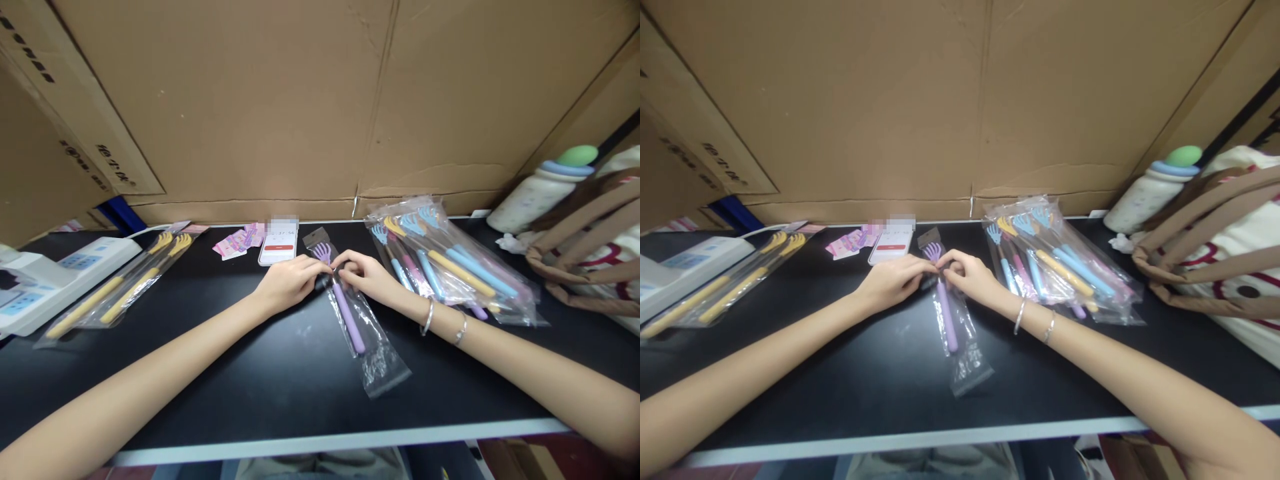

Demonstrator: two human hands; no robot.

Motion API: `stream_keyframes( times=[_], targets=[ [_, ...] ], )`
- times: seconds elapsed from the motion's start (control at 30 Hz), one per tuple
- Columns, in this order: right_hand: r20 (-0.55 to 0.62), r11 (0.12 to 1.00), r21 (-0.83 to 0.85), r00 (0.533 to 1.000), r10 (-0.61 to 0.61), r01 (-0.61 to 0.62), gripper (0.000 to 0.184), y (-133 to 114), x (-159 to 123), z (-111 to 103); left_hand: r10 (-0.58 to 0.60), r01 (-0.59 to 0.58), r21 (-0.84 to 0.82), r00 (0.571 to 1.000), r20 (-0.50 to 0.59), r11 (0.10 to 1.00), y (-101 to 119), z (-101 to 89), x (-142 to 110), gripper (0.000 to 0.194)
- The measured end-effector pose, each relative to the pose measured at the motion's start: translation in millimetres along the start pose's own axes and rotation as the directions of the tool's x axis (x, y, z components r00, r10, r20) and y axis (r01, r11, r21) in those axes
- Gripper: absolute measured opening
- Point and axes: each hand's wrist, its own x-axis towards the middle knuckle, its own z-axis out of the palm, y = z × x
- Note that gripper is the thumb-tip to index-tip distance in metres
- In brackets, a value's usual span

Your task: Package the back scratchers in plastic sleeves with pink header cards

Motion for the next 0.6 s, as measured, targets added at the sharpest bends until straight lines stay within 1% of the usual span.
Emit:
stream_keyframes(
  times=[0.1,0.17,0.27,0.37,0.5,0.6],
  targets=[
    [-0.044,0.993,0.119,0.999,0.018,-0.012,0.015,-6,0,3,-0.012,0.013,0.020,0.999,-0.032,1.000,1,-2.3,0,0.029],
    [-0.090,0.992,0.130,0.996,0.011,0.001,0.014,-9,-1,4,-0.024,0.025,0.028,0.999,-0.026,0.999,2,-3.9,1,0.028],
    [-0.128,0.994,0.093,0.991,-0.048,0.060,0.011,-10,-3,6,-0.026,0.026,-0.004,0.999,0.024,1.000,3,-5.3,1,0.028],
    [-0.133,0.991,0.049,0.985,-0.115,0.122,0.008,-11,-5,7,0.002,0.003,-0.076,0.997,0.076,0.997,4,-6.2,2,0.028],
    [-0.150,0.988,-0.008,0.977,-0.154,0.155,0.008,-16,-8,7,0.030,-0.017,-0.114,0.992,0.119,0.993,6,-8.6,1,0.028],
    [-0.147,0.976,-0.083,0.966,-0.214,0.203,0.009,-20,-10,6,0.036,-0.018,-0.129,0.990,0.139,0.991,7,-10.7,0,0.027]
  ],
)
